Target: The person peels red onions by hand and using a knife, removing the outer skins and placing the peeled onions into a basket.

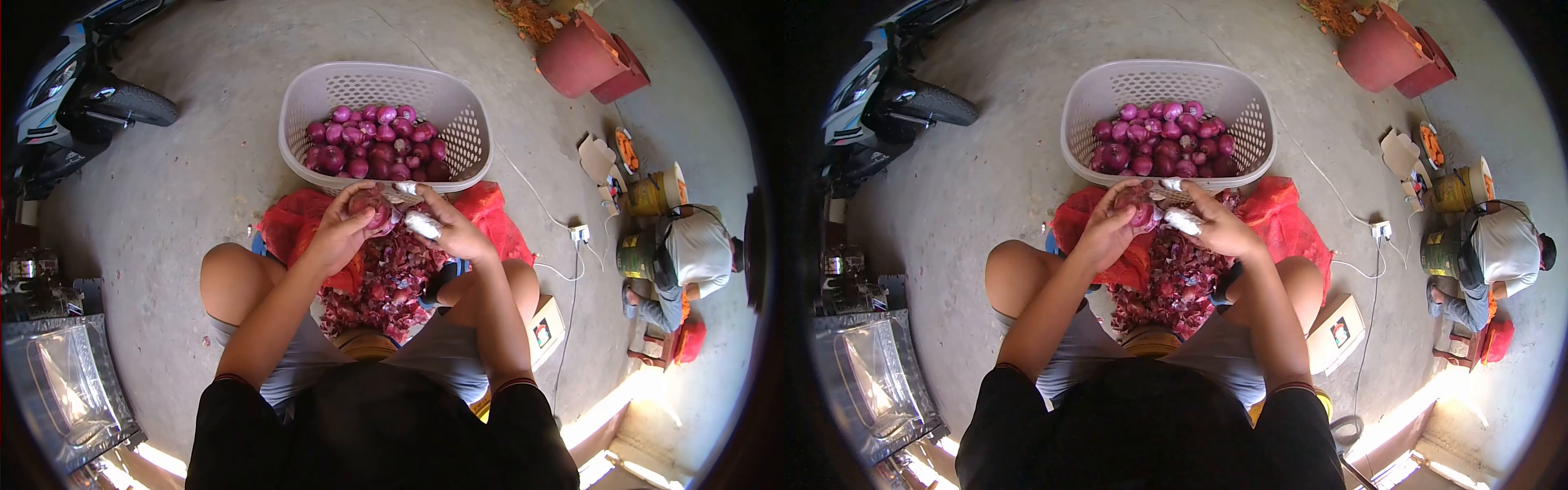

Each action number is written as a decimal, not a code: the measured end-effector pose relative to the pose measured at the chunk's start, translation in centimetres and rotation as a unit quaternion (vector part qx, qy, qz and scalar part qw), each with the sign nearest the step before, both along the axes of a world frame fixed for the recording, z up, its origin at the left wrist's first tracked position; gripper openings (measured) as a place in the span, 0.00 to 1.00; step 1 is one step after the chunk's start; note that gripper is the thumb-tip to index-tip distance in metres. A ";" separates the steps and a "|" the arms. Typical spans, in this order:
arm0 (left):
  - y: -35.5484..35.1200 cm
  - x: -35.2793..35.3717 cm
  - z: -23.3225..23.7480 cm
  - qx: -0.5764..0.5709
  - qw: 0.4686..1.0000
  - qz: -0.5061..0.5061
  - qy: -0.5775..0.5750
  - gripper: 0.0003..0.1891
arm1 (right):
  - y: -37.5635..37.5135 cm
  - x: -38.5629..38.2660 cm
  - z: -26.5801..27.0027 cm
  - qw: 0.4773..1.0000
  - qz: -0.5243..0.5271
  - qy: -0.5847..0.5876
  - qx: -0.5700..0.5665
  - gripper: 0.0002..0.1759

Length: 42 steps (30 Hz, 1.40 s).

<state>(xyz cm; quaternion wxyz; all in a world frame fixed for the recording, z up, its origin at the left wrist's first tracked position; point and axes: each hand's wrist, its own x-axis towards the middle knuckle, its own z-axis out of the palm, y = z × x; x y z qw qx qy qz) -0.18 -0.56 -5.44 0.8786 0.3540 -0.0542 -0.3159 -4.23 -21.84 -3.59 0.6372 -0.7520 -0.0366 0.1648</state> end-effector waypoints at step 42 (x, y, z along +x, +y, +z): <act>0.5 1.4 1.1 0.010 0.992 -0.074 -0.101 0.38 | 1.0 0.3 0.0 0.992 0.007 -0.124 0.008 0.30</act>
